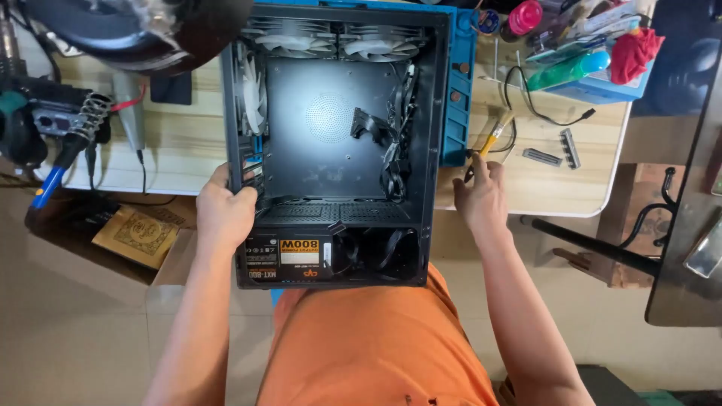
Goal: Cleaning the interior of a computer case using a small brush to remove dust.
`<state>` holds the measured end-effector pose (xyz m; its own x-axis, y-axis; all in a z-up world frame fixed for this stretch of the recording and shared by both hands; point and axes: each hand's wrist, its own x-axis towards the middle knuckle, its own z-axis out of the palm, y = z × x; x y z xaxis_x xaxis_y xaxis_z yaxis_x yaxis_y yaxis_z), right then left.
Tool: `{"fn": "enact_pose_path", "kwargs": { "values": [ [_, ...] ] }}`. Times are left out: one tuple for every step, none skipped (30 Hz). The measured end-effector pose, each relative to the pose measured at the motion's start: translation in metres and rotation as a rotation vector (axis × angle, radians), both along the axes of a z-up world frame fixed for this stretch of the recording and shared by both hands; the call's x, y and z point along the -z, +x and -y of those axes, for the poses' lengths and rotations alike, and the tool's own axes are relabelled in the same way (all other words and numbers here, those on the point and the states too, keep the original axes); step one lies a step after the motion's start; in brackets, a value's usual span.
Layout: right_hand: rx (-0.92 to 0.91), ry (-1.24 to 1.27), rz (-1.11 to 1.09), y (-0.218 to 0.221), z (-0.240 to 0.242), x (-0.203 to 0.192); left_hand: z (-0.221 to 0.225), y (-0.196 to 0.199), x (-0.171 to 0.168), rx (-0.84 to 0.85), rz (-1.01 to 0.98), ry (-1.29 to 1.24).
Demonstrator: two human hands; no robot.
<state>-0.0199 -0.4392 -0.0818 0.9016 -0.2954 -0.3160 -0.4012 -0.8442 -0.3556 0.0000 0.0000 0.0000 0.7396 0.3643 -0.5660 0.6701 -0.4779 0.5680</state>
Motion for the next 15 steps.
{"fn": "enact_pose_path", "kwargs": {
  "values": [
    [-0.01, 0.006, 0.0, 0.006, -0.002, 0.002, 0.0, 0.001, -0.001, -0.01, 0.0, 0.006],
    [0.017, -0.037, -0.059, 0.011, -0.003, 0.003, -0.001, 0.002, -0.003, 0.0, -0.015, 0.024],
    [0.047, -0.084, -0.116, 0.017, -0.003, 0.004, 0.0, 0.005, -0.004, 0.013, -0.027, 0.038],
    [0.042, -0.081, -0.113, 0.018, -0.001, 0.007, -0.001, 0.004, -0.002, 0.008, -0.024, 0.041],
    [0.074, -0.08, -0.112, 0.02, 0.0, 0.011, -0.002, 0.005, 0.0, 0.022, -0.046, 0.057],
    [0.105, -0.079, -0.112, 0.022, 0.001, 0.015, -0.004, 0.007, 0.003, 0.035, -0.068, 0.073],
    [0.108, -0.076, -0.109, 0.019, 0.005, 0.018, -0.005, 0.007, 0.006, 0.038, -0.065, 0.076],
    [0.116, -0.042, 0.022, 0.015, 0.008, 0.021, -0.008, 0.008, 0.009, 0.052, -0.079, 0.087],
    [0.125, -0.012, 0.153, 0.011, 0.013, 0.024, -0.009, 0.008, 0.013, 0.068, -0.094, 0.095],
    [0.128, -0.012, 0.154, 0.007, 0.009, 0.009, -0.005, 0.01, 0.0, 0.071, -0.093, 0.094],
    [0.141, 0.06, 0.29, 0.003, 0.006, -0.007, 0.0, 0.013, -0.013, 0.092, -0.079, 0.072],
    [0.154, 0.132, 0.425, 0.0, 0.002, -0.022, 0.004, 0.015, -0.025, 0.114, -0.065, 0.049],
    [0.155, 0.129, 0.43, -0.005, -0.005, -0.039, 0.005, 0.016, -0.035, 0.116, -0.061, 0.046],
    [0.119, 0.243, 0.531, -0.009, -0.011, -0.056, 0.007, 0.017, -0.045, 0.169, 0.086, 0.02],
    [0.085, 0.361, 0.633, -0.015, -0.02, -0.071, 0.006, 0.018, -0.055, 0.224, 0.233, -0.002]
  ]
}}
